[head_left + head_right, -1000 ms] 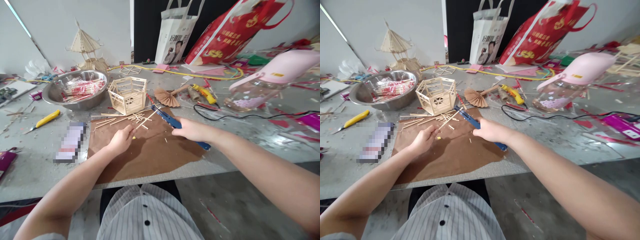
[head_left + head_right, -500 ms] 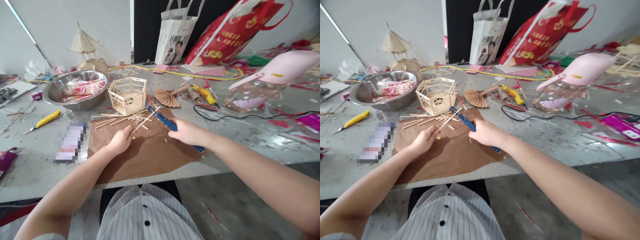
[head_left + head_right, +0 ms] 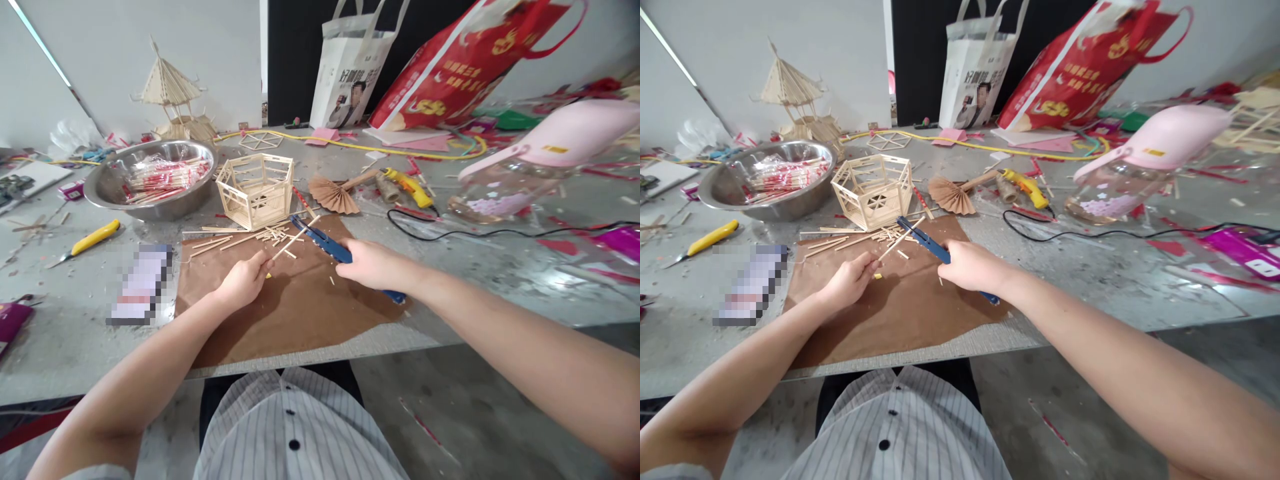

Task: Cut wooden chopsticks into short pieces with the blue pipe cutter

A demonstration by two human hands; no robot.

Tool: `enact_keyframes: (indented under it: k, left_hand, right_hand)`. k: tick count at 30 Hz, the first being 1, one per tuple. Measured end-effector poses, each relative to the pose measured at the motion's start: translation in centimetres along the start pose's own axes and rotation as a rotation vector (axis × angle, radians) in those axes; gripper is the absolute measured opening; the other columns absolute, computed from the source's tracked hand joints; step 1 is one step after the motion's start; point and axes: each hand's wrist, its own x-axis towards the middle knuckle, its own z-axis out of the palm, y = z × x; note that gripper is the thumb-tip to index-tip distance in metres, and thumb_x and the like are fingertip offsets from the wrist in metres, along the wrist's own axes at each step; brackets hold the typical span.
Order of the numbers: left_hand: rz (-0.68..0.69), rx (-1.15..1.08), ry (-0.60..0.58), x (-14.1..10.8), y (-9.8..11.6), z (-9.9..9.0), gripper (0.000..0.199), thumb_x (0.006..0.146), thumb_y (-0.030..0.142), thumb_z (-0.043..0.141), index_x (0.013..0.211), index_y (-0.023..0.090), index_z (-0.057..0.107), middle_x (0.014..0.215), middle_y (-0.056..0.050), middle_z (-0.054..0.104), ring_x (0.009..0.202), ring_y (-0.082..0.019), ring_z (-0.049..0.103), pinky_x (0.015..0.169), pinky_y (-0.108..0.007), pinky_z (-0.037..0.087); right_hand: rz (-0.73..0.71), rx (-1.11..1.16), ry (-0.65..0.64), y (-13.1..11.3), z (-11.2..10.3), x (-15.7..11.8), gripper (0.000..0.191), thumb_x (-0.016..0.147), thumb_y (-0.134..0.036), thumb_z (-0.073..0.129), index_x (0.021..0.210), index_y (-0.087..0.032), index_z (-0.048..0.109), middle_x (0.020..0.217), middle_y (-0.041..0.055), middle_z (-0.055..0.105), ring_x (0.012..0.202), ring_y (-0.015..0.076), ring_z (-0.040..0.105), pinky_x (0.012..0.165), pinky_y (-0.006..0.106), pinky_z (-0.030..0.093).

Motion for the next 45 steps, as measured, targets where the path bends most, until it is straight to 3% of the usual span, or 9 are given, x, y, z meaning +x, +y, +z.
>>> enact_keyframes:
  k: [10,17,24,45]
  left_hand:
    - [-0.055,0.156,-0.087,-0.2,0.2,0.4,0.034,0.085,0.038,0.019,0.088,0.02,0.047,0.065,-0.002,0.057,0.062,-0.014,0.055,0.058,-0.024,0.038]
    - [-0.186,0.422,-0.19,0.0,1.3,0.9,0.036,0.084,0.039,0.017,0.096,0.021,0.046,0.073,-0.006,0.061,0.066,-0.018,0.058,0.061,-0.03,0.042]
    - [-0.18,0.506,-0.213,-0.2,1.8,0.8,0.041,0.084,0.033,0.02,0.125,0.032,0.024,0.08,-0.006,0.062,0.071,-0.021,0.06,0.062,-0.031,0.043]
    - [-0.196,0.546,-0.222,-0.2,1.9,1.2,0.043,0.084,0.031,0.02,0.127,0.03,0.024,0.08,-0.008,0.063,0.074,-0.023,0.06,0.064,-0.034,0.044]
  right_hand:
    - [0.053,-0.063,-0.103,0.5,0.8,0.9,0.017,0.062,-0.026,0.049,0.073,-0.015,0.056,0.071,0.0063,0.062,0.061,0.014,0.055,0.048,0.02,0.033]
    - [0.151,0.173,-0.276,0.6,1.8,2.2,0.025,0.066,-0.039,0.053,0.067,-0.015,0.056,0.063,0.0048,0.062,0.049,0.0105,0.054,0.045,0.02,0.037]
    - [0.22,0.177,-0.271,0.0,1.9,3.0,0.057,0.064,-0.068,0.038,0.062,-0.013,0.056,0.062,0.0085,0.062,0.046,0.0129,0.055,0.046,0.023,0.039]
    - [0.253,0.138,-0.23,-1.1,1.7,3.0,0.072,0.059,-0.079,0.021,0.052,-0.014,0.053,0.056,0.0097,0.061,0.039,0.0142,0.054,0.046,0.027,0.041]
